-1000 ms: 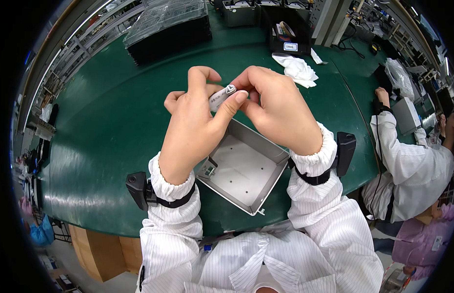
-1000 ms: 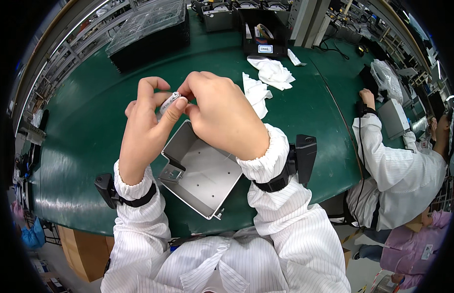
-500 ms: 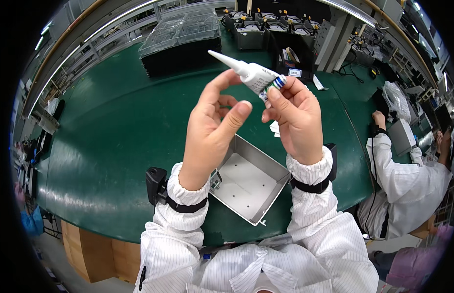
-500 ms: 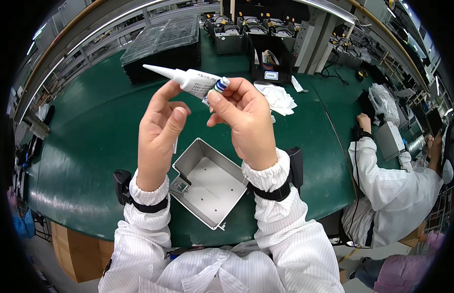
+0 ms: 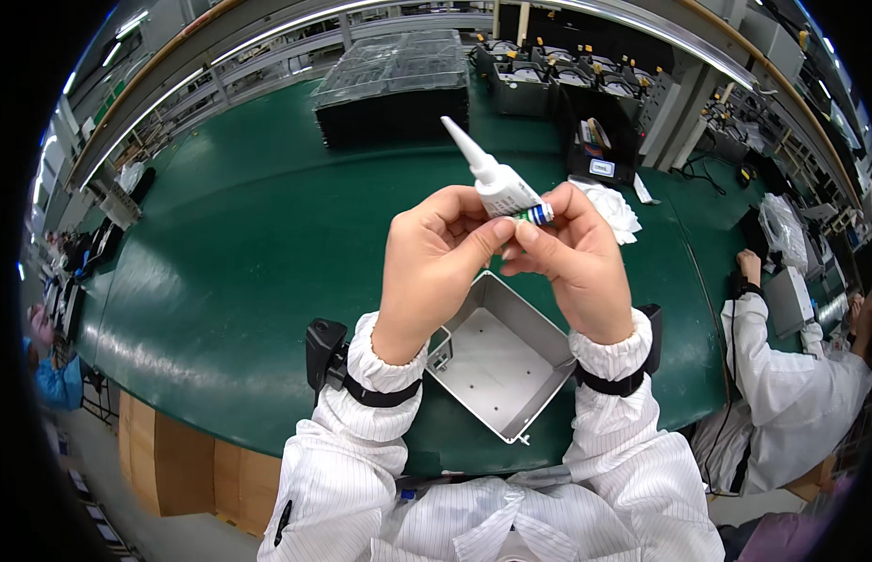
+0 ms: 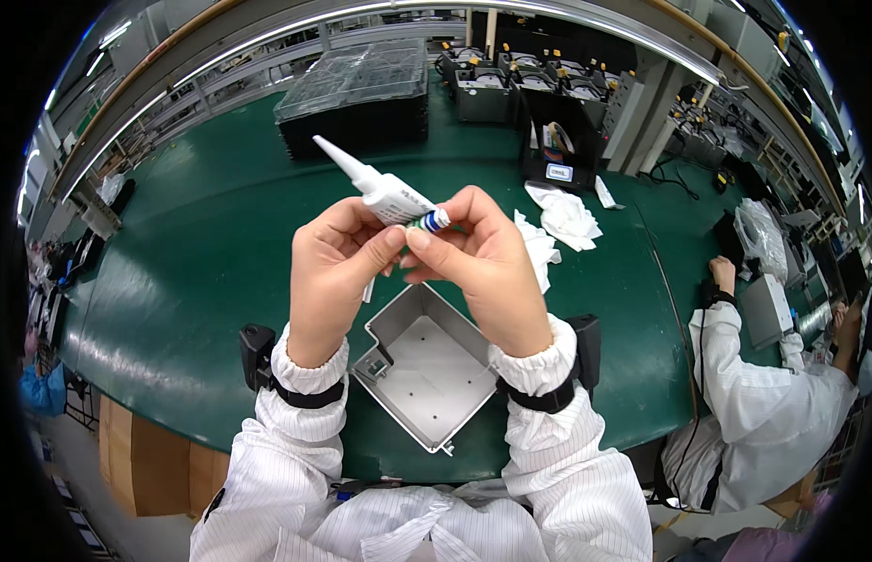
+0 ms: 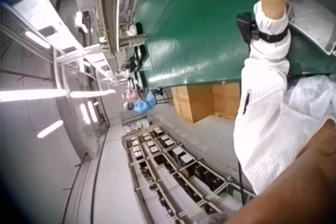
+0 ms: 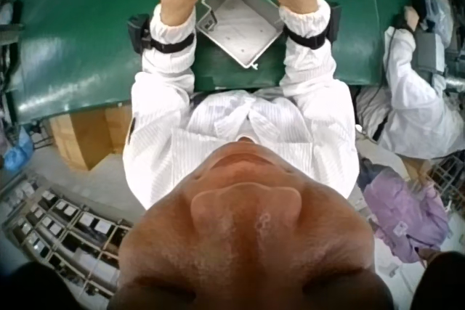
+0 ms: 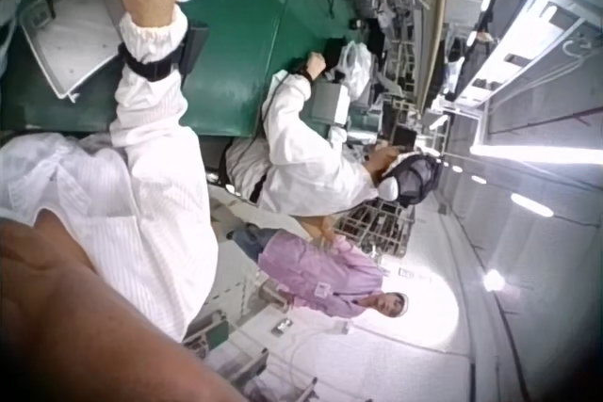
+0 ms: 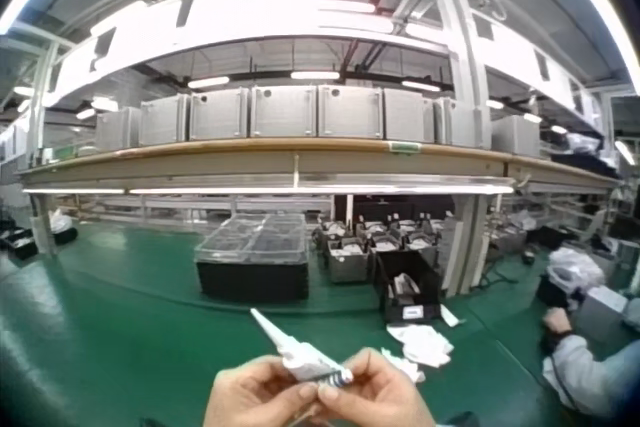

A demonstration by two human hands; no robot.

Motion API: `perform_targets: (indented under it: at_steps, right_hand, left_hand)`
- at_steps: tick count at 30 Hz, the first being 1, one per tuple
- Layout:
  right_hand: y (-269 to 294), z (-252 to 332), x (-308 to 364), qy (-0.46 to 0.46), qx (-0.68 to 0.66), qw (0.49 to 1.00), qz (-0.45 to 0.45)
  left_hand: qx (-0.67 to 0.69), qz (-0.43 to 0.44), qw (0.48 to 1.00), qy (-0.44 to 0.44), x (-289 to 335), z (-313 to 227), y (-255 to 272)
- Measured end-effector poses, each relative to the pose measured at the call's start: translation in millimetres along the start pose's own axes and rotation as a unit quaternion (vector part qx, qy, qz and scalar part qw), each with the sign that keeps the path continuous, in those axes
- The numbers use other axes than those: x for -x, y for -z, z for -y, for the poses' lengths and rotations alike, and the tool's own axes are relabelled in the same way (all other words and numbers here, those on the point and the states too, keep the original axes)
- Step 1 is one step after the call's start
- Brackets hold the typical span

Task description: Applying industrial sealant or glue from a tube to the inner seams of a small metal enclosure.

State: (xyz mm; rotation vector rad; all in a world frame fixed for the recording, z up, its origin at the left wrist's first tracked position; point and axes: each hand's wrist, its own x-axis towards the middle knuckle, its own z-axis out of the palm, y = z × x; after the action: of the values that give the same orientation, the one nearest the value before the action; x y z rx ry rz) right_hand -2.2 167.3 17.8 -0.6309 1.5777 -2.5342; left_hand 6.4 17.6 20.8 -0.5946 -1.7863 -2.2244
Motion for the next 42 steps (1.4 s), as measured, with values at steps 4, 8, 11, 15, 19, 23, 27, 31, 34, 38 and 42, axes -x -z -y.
perform_targets:
  at_steps: [4, 8, 11, 15, 19, 23, 27, 31, 34, 38, 42]
  right_hand:
    - [3.2, 1.8, 2.7, 0.029, 0.216, 0.976, 0.024]
    - [5.3, 9.1, 7.0, 0.044, 0.325, 0.944, 0.028]
    - [9.1, 6.6, 4.0, 0.083, 0.364, 0.928, 0.010]
    - [8.6, 6.7, 2.2, 0.100, 0.407, 0.908, 0.020]
    - [8.7, 1.6, -0.1, 0.128, 0.419, 0.899, 0.018]
    - [12.3, 4.7, 1.3, 0.128, 0.392, 0.911, 0.002]
    - [8.1, 2.4, 1.9, 0.137, 0.383, 0.913, -0.009]
    - [5.0, -0.8, 2.5, 0.129, 0.365, 0.922, -0.021]
    - [5.9, -4.5, 2.8, 0.141, 0.333, 0.932, -0.035]
    - [11.6, -4.0, 1.7, 0.095, 0.353, 0.931, -0.015]
    - [-0.5, -6.2, 2.1, 0.092, 0.303, 0.948, -0.033]
  left_hand:
    - [-0.029, -0.014, 0.999, 0.018, -0.6, 2.0, 5.8]
    - [-0.028, 0.006, 0.999, 0.038, -3.1, 0.7, 10.6]
    - [-0.014, 0.045, 0.997, 0.068, -4.4, 0.4, 13.0]
    - [-0.046, 0.045, 0.994, 0.088, -5.8, 2.9, 17.8]
    - [-0.031, 0.046, 0.995, 0.083, -6.6, 8.9, 18.0]
    - [-0.003, 0.063, 0.995, 0.073, -8.2, 5.9, 13.3]
    - [-0.005, 0.067, 0.995, 0.070, -7.9, 4.3, 16.9]
    - [0.014, 0.060, 0.996, 0.059, -6.9, 7.1, 19.0]
    - [0.007, 0.054, 0.998, 0.020, -9.1, 14.1, 12.9]
    - [-0.021, 0.032, 0.998, 0.047, -8.4, 14.8, 9.5]
    - [0.004, 0.042, 0.994, 0.103, -6.5, 2.3, 14.9]
